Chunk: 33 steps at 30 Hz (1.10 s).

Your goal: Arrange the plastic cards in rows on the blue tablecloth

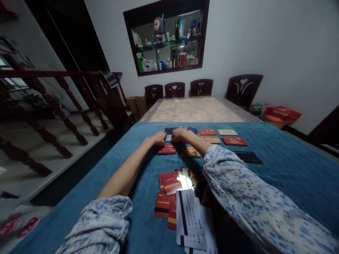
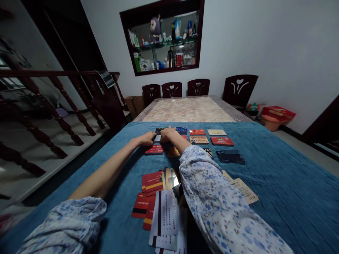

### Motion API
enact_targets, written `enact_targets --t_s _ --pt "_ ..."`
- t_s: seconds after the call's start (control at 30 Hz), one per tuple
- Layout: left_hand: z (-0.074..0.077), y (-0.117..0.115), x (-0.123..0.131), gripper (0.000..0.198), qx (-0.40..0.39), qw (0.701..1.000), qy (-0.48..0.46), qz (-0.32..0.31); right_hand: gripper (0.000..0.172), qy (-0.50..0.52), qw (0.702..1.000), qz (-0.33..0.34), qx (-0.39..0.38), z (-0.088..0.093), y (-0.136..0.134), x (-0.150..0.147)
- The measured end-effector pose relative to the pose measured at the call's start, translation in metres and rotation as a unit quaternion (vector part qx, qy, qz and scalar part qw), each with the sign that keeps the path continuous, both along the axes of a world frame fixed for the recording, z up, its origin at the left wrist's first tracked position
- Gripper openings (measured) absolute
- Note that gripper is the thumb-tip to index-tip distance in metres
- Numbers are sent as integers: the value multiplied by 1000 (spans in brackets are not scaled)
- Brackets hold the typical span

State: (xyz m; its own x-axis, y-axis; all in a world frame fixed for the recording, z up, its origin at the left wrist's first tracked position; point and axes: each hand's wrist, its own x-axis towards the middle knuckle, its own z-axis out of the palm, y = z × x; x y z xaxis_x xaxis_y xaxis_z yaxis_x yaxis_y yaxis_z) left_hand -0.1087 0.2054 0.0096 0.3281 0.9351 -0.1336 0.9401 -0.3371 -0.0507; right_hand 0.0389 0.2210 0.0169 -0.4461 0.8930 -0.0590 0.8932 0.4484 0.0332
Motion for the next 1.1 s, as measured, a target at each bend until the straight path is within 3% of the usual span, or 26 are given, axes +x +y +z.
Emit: enact_targets --t_s 0.3,0.5,0.87,1.1 --pt "-2 -2 -4 61 6 1000 -26 0 45 -20 999 -17 -30 6 -9 -2" --pt "1 -7 -7 68 11 999 -52 -2 44 -22 999 -21 -25 11 -14 -2" --pt "-2 -13 -10 50 85 991 -103 12 48 -15 1000 20 13 23 -20 18" --pt "-5 -22 -8 44 153 978 -141 22 32 -4 997 53 62 32 -36 37"
